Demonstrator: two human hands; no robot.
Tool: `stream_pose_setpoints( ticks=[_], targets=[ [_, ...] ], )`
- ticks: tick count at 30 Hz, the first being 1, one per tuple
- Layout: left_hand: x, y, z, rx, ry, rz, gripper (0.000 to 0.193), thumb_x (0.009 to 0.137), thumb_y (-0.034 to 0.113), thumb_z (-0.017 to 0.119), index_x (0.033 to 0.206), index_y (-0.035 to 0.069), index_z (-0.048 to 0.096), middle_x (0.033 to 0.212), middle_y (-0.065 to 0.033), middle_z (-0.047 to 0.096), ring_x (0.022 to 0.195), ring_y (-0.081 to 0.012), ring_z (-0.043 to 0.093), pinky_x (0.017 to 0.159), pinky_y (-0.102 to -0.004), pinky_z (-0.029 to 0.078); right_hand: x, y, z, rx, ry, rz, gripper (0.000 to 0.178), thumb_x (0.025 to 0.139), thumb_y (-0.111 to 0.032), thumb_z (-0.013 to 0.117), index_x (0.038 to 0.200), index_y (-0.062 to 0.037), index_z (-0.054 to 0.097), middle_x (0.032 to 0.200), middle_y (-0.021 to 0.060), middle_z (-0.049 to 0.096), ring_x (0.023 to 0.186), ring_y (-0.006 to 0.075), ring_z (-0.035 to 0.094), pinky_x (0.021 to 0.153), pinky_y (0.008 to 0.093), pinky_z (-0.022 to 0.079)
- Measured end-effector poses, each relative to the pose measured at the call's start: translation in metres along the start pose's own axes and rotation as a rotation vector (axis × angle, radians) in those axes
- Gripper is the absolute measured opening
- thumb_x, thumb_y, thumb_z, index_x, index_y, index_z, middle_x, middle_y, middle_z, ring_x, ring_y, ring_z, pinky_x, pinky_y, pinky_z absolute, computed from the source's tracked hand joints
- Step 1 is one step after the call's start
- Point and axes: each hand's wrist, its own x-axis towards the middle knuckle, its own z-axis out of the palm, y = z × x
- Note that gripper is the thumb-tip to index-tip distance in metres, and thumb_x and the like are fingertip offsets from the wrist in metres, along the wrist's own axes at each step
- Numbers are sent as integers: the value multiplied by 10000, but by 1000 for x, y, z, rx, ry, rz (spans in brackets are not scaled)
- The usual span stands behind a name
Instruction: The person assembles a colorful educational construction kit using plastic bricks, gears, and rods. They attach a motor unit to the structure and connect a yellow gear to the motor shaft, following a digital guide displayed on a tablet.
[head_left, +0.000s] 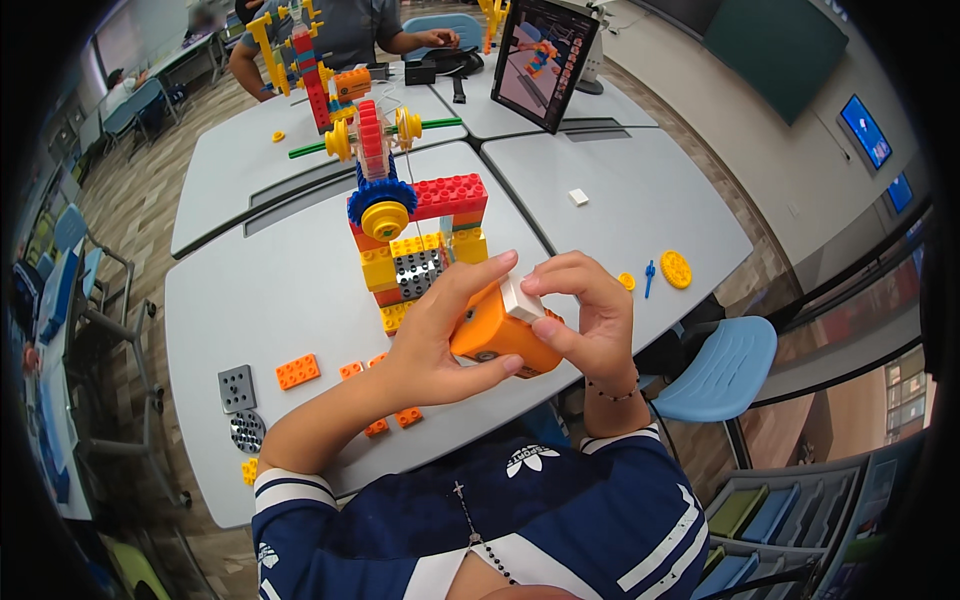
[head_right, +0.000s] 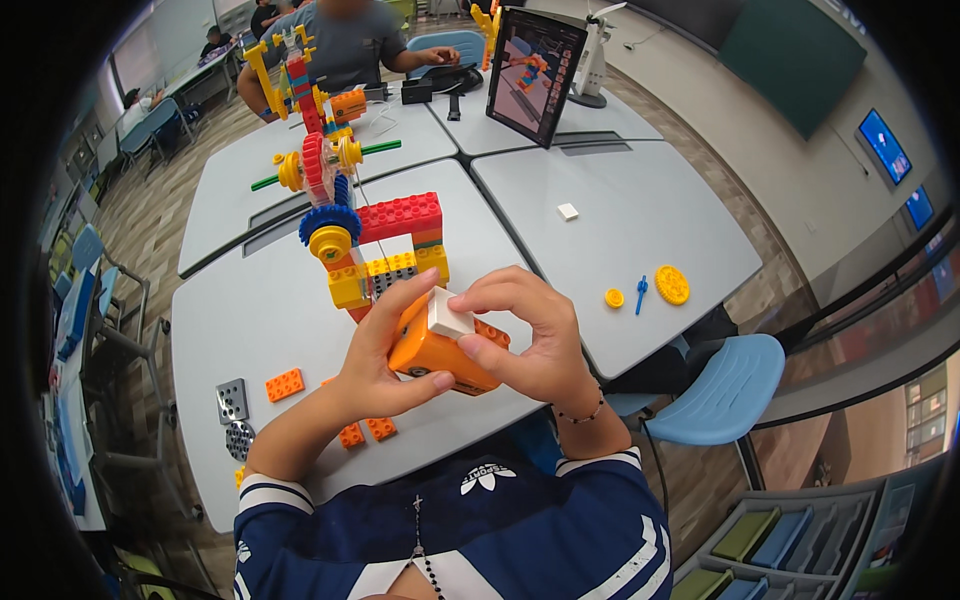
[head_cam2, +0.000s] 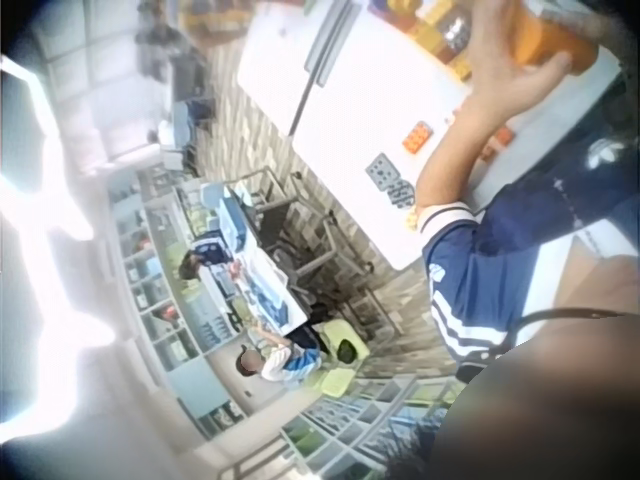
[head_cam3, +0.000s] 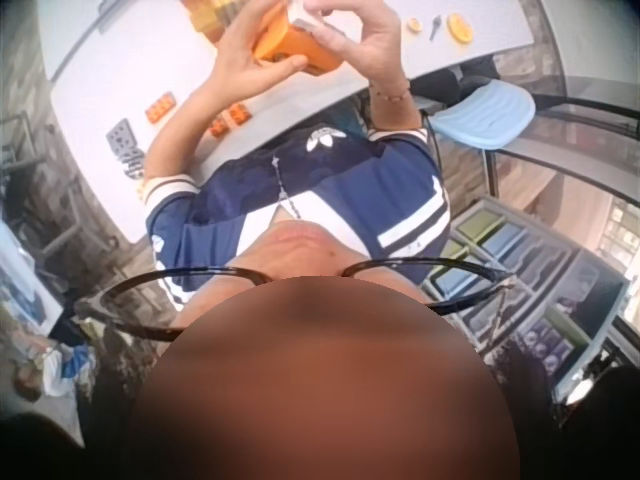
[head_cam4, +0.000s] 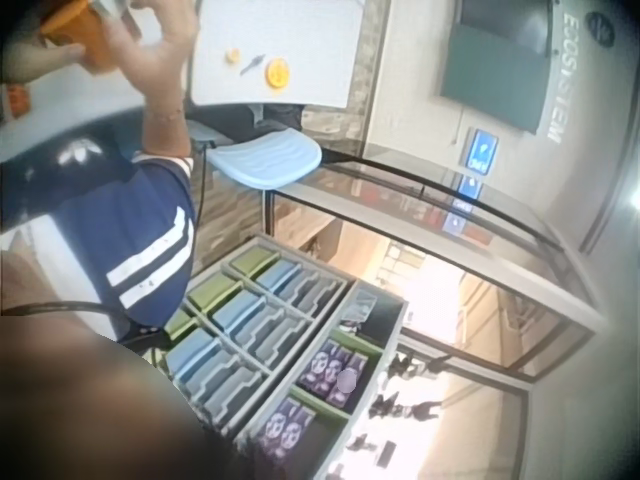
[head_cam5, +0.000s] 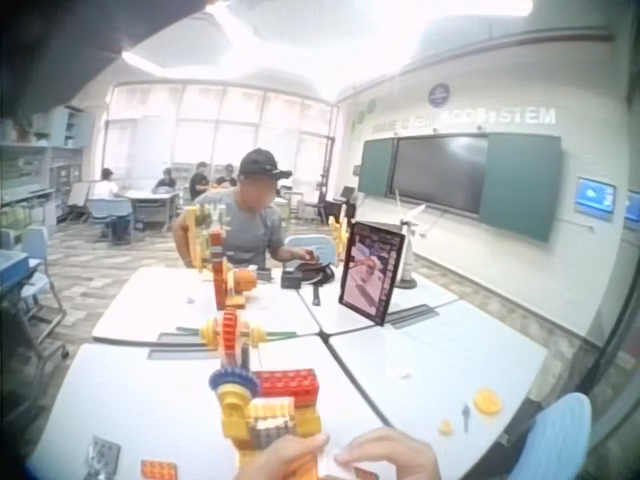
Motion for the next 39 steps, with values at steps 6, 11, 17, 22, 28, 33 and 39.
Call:
stream_pose_setpoints(
  ticks=[6,11,17,22,28,33,39],
  targets=[
    [1,2,-1,27,-38,52,689,746,154,750,1366,87,458,1013,-102,491,894,-215,531,774,-301,453,-3,-2,1,-30,13,-38,232,738,-58,694,967,-24,689,955,110,649,873,197,633,780,296,501],
    [0,1,0,-92,-22,23,667,773,131,723,1367,76,425,1103,-120,500,993,-214,531,843,-309,449,-3,-9,2,-141,-45,-71,375,723,-125,728,1079,-31,659,1100,137,605,955,233,614,847,332,485],
    [-4,10,-5,-380,7,-191,674,809,97,683,1397,75,353,1205,-102,486,1154,-202,495,972,-329,418,-3,-24,13,-299,-150,-140,843,616,-269,844,1327,-27,461,1299,174,499,1209,327,493,1085,494,313],
    [-3,10,-6,-344,22,-183,659,801,114,695,1377,69,378,1203,-106,489,1129,-206,502,954,-330,422,-4,-28,20,-559,-129,-193,879,603,-255,856,1342,-38,432,1273,169,520,1196,326,508,1075,512,324],
    [0,5,-5,-25,58,-34,655,751,166,744,1321,56,442,1091,-121,517,979,-227,520,840,-317,441,-8,-23,36,-742,-21,-246,746,644,-180,812,1269,21,458,1224,164,546,1146,325,543,1006,470,419],
    [-1,11,-10,156,57,74,658,722,192,774,1292,55,475,1009,-133,518,890,-247,546,751,-302,470,-8,-12,44,-666,101,-369,619,694,-149,762,1217,32,483,1171,188,566,1076,329,586,931,419,494],
    [-2,13,-9,192,23,100,672,711,168,774,1280,54,436,1072,-124,497,932,-225,504,785,-318,434,-5,-6,44,-640,135,-448,521,757,-159,712,1195,26,500,1137,190,591,1026,319,618,900,407,520]
  ],
)
